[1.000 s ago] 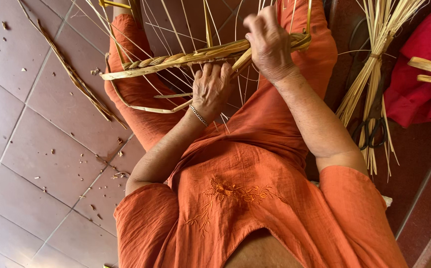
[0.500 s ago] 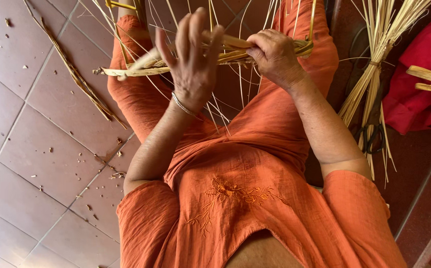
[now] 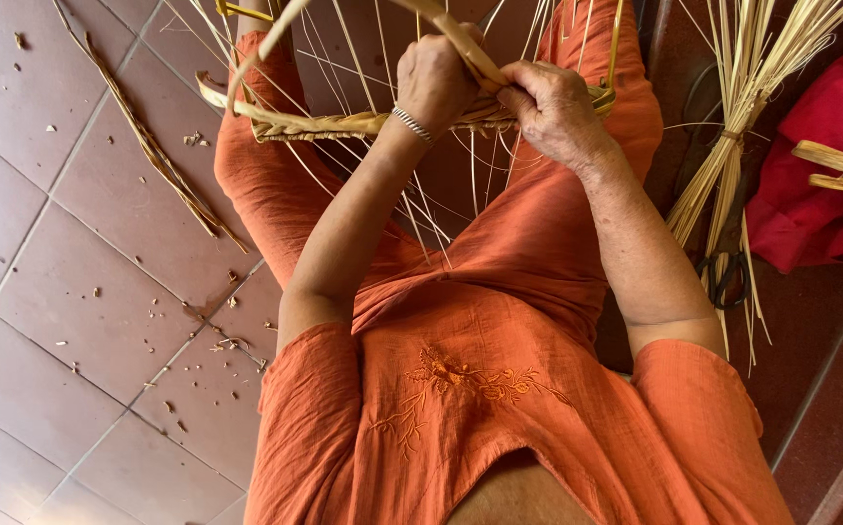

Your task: The person sits on a tiled floor weaving palm leaf strips around a rectangular frame, braiding a decorative plaited border along one edge by hand. They fold, twist, and tuck the strips in sequence, and near the end reach for a pair of scissors lying beside them.

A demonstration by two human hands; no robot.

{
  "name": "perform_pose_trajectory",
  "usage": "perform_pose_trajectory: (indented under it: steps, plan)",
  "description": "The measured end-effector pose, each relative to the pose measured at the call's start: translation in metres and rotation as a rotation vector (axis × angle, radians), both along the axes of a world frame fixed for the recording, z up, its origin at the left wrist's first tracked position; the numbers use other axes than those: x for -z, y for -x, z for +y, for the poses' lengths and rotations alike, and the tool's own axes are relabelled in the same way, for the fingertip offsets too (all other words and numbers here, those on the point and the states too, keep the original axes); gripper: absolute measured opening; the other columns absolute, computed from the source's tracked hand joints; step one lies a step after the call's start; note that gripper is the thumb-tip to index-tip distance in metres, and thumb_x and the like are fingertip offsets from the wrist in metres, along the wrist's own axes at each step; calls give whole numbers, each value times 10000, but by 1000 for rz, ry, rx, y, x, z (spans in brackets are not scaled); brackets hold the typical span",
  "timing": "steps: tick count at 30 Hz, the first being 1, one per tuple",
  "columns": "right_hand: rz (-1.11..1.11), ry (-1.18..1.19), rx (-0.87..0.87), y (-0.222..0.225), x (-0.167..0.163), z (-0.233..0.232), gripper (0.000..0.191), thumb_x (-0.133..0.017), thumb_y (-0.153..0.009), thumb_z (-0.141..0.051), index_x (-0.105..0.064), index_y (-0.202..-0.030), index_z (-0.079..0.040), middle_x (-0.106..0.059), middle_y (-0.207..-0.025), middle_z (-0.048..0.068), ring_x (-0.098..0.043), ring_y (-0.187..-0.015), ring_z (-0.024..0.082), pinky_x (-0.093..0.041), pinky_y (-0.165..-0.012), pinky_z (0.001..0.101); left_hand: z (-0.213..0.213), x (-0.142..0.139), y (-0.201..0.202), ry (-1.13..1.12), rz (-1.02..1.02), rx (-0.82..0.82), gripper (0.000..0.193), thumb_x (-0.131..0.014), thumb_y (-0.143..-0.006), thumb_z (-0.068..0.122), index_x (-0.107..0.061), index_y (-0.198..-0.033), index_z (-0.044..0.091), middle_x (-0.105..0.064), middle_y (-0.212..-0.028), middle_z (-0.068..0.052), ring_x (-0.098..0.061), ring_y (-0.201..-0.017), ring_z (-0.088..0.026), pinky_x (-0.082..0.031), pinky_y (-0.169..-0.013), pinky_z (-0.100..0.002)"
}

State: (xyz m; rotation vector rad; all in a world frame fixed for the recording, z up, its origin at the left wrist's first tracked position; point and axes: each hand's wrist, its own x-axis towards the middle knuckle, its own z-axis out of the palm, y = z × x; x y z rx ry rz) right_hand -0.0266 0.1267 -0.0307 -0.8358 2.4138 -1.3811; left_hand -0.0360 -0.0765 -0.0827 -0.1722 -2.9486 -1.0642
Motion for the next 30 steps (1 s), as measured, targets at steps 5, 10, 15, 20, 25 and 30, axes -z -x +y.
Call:
perform_pose_trajectory:
  steps: [5,10,15,20,25,30]
  plan:
    - [93,-28,-18,-3,-1,-3,97,-681,-1079,-43,-708,-1164,-5,-704,-953,86,-706,-829,185,-612,-734,303,-17,-6,-37,-579,37,-202,194,-687,-932,211,-628,-1049,68,-762,-892,-85,-797,-740,-152,-659,-619,-303]
    - [119,22,49,-3,-5,-11,115,-714,-1054,-35,-715,-1167,-15,-683,-999,81,-708,-856,162,-624,-742,274,-14,-15,-73,-1263,-196,-317,103,-534,-1048,125,-571,-1036,29,-768,-895,-170,-795,-750,-234,-716,-690,-418]
    - [96,8,198,-9,-2,-23,138,-771,-941,-34,-706,-1062,-37,-686,-921,35,-689,-789,145,-584,-679,311,5,-49,-117,-1030,-38,-156,93,-635,-1047,56,-670,-1130,31,-756,-1116,-163,-735,-979,-230,-666,-892,-395]
    - [444,-74,130,-13,7,-29,108,-729,-907,-5,-638,-917,-63,-627,-903,63,-643,-837,248,-538,-738,410,-10,-85,-101,-450,526,56,279,-791,-956,46,-636,-1183,97,-651,-1314,-128,-671,-1218,-241,-627,-1026,-362]
    - [354,-62,-5,-8,8,-20,79,-702,-981,-33,-677,-958,-104,-635,-960,37,-647,-895,194,-563,-806,368,-54,-101,-75,-305,289,9,604,-834,-903,155,-449,-1344,7,-571,-1363,-107,-560,-1271,-272,-490,-1088,-444]
    - [316,-110,21,-6,11,-27,121,-784,-1000,-155,-697,-1014,-73,-654,-825,13,-634,-766,154,-548,-715,361,-58,-72,-80,405,333,35,404,-910,-749,335,-679,-1054,205,-584,-1201,-84,-491,-1164,-288,-427,-974,-501]
